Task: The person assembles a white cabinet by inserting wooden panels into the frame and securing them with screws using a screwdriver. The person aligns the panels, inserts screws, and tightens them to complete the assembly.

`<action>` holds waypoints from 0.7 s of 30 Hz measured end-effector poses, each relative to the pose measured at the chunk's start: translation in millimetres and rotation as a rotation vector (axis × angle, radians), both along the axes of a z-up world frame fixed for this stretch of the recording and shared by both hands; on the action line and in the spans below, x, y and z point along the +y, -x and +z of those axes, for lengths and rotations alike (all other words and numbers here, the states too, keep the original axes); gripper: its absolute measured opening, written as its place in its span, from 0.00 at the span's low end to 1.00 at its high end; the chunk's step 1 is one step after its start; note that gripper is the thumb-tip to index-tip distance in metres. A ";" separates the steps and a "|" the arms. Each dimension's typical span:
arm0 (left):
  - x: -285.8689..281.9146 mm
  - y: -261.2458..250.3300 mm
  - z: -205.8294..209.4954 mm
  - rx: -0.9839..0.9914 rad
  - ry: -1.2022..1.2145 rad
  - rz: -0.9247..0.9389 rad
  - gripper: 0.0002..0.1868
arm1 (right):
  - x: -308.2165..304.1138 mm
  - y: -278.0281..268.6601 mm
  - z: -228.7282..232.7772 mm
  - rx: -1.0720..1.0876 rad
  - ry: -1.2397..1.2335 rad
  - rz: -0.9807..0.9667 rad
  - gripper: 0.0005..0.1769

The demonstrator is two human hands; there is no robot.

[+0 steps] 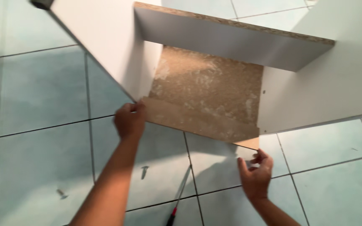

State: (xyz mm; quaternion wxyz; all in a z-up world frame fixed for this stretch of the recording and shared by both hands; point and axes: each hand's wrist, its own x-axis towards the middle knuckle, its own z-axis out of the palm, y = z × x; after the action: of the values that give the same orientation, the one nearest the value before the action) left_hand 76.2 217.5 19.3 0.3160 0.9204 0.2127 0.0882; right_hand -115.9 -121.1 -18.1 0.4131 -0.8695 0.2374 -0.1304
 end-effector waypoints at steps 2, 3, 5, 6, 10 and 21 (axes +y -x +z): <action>0.7 1.1 -5.2 0.056 0.047 0.045 0.24 | 2.9 -1.6 14.9 0.022 0.163 0.000 0.41; 1.4 1.5 -6.7 0.083 0.065 0.074 0.25 | 5.1 -8.8 23.0 -0.027 0.277 0.033 0.40; -7.5 -0.5 -11.7 -0.213 0.179 0.083 0.22 | 14.0 -21.4 43.9 -0.140 0.417 0.150 0.40; -7.5 -2.6 -12.2 -0.368 0.228 0.092 0.21 | 25.8 -26.5 54.5 -0.209 0.441 0.232 0.41; -2.9 -8.2 -6.2 -0.191 0.316 -0.006 0.15 | 96.5 -93.7 77.9 -0.209 0.439 0.776 0.45; -7.9 -15.9 -3.0 -0.225 0.212 0.003 0.14 | 195.7 -192.4 54.6 -0.027 0.590 0.955 0.46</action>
State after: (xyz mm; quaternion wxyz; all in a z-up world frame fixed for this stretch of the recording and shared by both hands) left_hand 92.1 209.6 16.3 0.4332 0.8658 0.1853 0.1685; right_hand 76.6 74.6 36.5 0.1687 -0.9573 -0.2346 -0.0006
